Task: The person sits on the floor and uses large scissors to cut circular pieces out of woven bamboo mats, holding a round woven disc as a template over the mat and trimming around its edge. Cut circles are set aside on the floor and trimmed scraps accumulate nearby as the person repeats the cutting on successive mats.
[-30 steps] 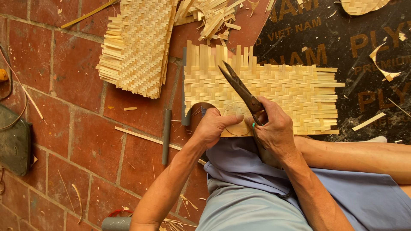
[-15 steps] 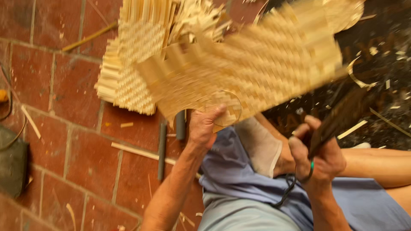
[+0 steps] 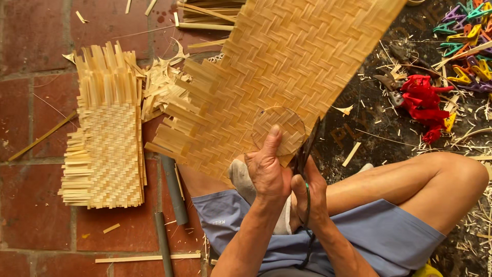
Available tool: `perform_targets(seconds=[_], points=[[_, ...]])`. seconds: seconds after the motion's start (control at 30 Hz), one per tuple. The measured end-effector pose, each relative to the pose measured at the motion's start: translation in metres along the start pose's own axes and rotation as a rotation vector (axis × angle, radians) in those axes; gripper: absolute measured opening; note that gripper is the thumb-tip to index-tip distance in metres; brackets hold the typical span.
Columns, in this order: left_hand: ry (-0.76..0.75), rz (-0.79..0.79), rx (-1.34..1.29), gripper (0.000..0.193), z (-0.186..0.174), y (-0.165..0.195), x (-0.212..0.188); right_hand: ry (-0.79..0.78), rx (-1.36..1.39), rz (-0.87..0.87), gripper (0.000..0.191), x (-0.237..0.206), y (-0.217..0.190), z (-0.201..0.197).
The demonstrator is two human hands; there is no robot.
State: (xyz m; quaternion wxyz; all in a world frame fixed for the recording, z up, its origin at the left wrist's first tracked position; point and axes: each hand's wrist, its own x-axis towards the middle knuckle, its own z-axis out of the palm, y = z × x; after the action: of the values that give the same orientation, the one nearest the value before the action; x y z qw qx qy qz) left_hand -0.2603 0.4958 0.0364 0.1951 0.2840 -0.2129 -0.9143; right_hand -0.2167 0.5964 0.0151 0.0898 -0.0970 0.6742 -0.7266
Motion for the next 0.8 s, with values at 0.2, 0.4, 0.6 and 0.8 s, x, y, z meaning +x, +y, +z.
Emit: perform_targets(seconds=[0.2, 0.4, 0.6, 0.8], points=[[0.003, -0.049, -0.033, 0.016, 0.003, -0.015, -0.005, 0.019, 0.017, -0.044, 0.096, 0.003, 0.002, 0.0], [-0.016, -0.057, -0.061, 0.02, 0.013, -0.019, -0.01, 0.086, 0.029, -0.02, 0.094, 0.0, 0.01, -0.01], [0.023, -0.037, -0.007, 0.021, 0.018, -0.014, -0.012, 0.118, 0.102, 0.012, 0.087, -0.005, 0.026, -0.009], [0.016, 0.055, 0.107, 0.017, 0.007, -0.016, -0.007, 0.136, 0.161, 0.002, 0.08, -0.014, 0.037, -0.001]])
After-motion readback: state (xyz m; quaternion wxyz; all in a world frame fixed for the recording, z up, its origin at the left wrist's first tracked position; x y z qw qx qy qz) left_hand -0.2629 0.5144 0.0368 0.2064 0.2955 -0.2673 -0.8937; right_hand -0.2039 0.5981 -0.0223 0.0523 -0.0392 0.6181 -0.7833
